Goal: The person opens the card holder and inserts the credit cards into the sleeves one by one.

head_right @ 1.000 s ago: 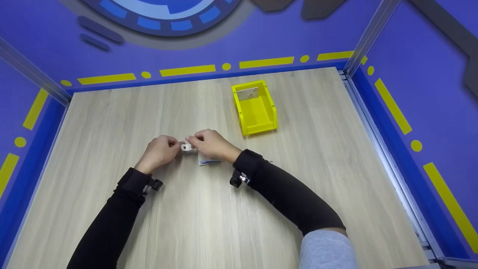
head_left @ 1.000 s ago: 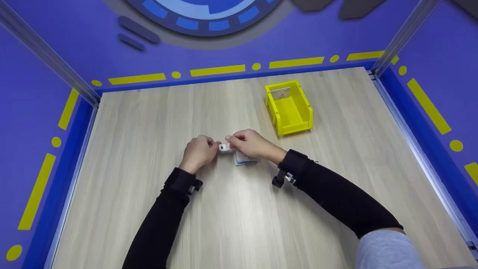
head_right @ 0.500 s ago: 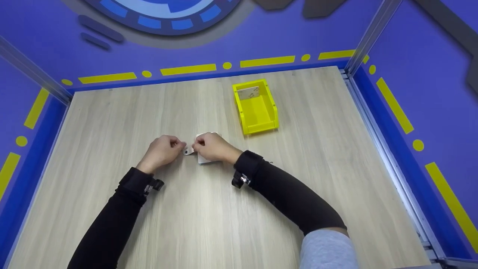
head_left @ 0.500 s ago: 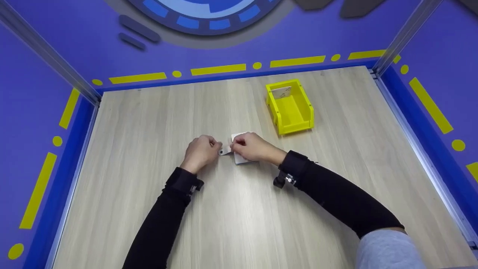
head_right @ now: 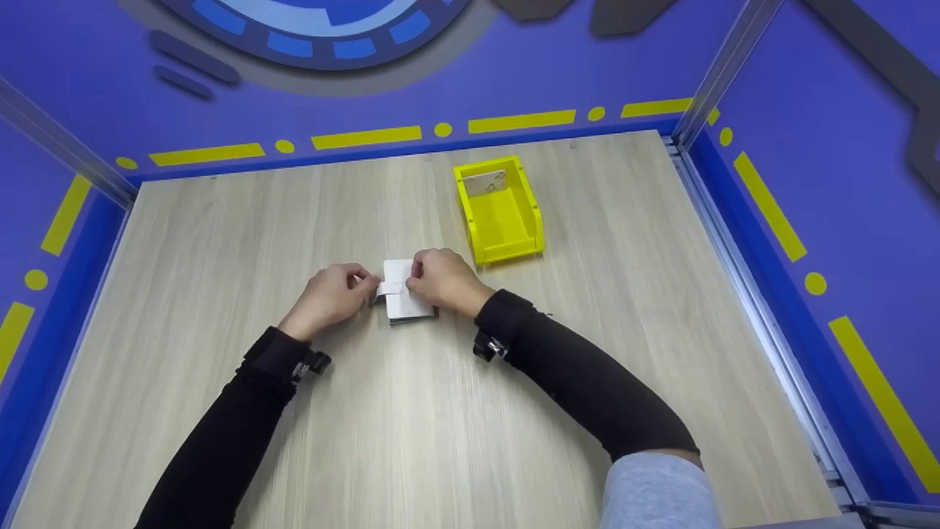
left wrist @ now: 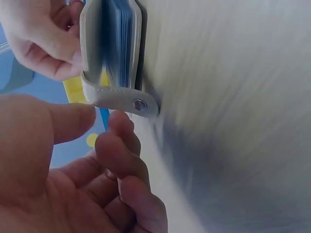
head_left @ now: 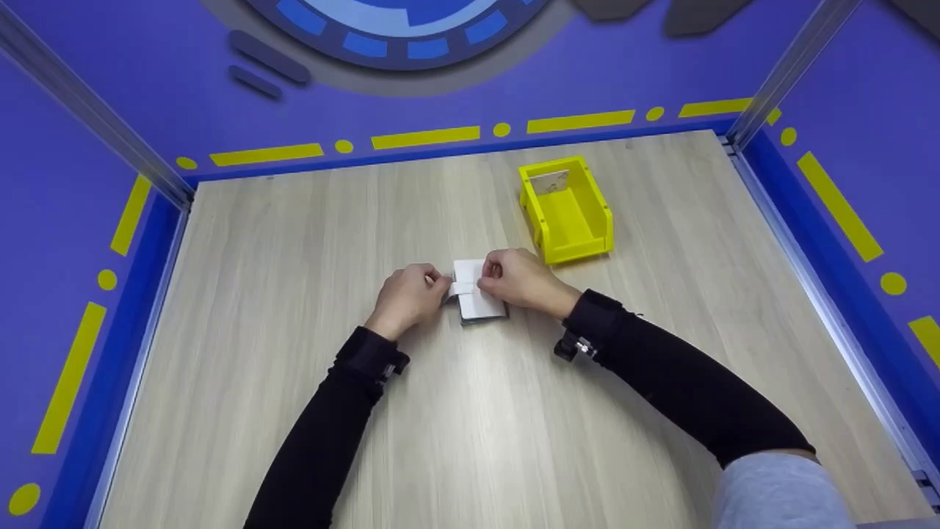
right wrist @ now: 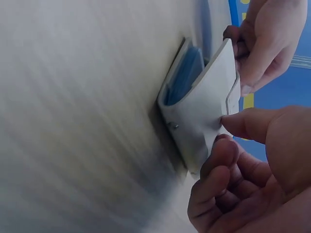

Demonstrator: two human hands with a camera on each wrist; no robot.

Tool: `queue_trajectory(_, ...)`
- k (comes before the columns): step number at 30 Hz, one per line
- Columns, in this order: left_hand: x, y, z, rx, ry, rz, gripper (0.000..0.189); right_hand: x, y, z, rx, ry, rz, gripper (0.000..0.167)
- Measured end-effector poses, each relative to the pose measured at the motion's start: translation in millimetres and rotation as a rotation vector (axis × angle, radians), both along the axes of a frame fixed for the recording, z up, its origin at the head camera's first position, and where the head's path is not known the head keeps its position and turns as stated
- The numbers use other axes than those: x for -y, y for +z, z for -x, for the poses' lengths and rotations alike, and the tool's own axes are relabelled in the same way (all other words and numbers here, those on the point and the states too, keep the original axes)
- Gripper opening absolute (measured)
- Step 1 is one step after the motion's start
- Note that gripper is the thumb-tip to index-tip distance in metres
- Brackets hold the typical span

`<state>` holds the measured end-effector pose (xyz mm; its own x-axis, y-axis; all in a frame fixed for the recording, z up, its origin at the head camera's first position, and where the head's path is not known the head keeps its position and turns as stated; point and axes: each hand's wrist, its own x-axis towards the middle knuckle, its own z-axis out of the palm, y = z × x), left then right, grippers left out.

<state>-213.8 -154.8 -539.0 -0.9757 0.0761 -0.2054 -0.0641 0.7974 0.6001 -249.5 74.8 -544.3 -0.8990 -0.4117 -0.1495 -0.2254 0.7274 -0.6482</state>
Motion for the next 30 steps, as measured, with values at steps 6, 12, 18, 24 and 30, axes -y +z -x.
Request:
queue_trajectory(6,-0.9,-0.9,0.1,0.018,-0.043,-0.035,0.028,-6,0.3,-2.8,0.01,-0.044,-0.084,0.022)
queue_trajectory(12,-1.0,-2.4,-0.2,0.024,-0.064,-0.039,0.02,-6,0.2,-4.8,0.045,-0.09,-0.137,0.03)
queue_trajectory(18,-3.2,-7.3,-1.9,0.021,-0.078,-0.015,0.016,-4,-1.7,-6.4,0.084,-0.125,-0.166,0.039)
queue_trajectory(24,-5.8,-12.7,-2.7,0.024,-0.074,0.01,0.016,-2,-2.0,-5.8,0.117,-0.142,-0.095,0.033)
queue_trajectory(30,-6.0,-13.9,-3.8,0.04,-0.079,0.007,0.017,-4,-1.6,-4.0,0.198,-0.143,0.027,0.039)
